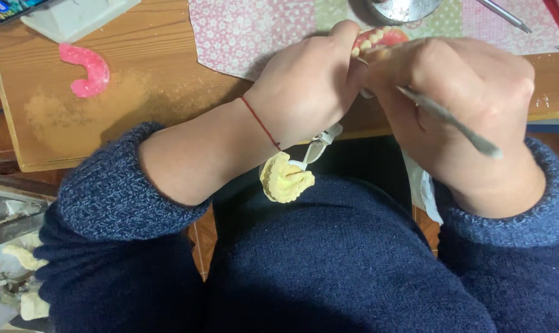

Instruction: The person uses a metal tool to shape and smooth the pink wax on a dental model mounted on an articulator. They repeatedly dip the tool into a small flame to heat it before applying it to the wax surface.

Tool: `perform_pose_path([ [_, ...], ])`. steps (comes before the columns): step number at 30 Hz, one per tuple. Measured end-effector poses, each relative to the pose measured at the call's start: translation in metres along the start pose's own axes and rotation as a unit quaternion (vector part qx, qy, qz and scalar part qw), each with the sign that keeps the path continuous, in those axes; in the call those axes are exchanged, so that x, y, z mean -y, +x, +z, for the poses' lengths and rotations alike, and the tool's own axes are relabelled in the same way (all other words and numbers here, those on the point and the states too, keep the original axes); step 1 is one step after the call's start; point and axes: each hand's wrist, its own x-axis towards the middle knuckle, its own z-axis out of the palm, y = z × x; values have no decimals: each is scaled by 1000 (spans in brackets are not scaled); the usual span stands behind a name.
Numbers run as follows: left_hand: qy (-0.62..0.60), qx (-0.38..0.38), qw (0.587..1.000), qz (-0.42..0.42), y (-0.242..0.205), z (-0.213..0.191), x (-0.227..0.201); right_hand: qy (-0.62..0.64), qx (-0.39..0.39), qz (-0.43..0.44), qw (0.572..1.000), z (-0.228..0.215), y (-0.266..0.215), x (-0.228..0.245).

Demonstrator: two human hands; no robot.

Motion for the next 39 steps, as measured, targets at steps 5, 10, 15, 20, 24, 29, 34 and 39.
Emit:
perform_pose_path([
  [5,-18,-17,1000,18,1,2,-3,-24,25,-2,999,-6,16,3],
  [10,-19,22,999,-19,4,-4,-4,53,45,25,997,-15,3,6],
  [15,-10,24,999,-29,4,-7,1,189,-95,187,959,-3,-99,-58],
  [20,-76,54,996,7,5,-15,16,-79,8,214,974,0,-106,-90],
  [24,-117,79,990,-5,9,-18,16,-126,50,279,951,1,-101,-85],
  [29,-131,69,989,2,12,-18,17,-67,-10,288,955,4,-126,-97],
  [34,-135,48,990,11,10,-19,15,46,-40,400,915,6,-136,-96],
  [39,-98,66,993,0,12,-17,16,-78,-33,268,960,1,-90,-66],
])
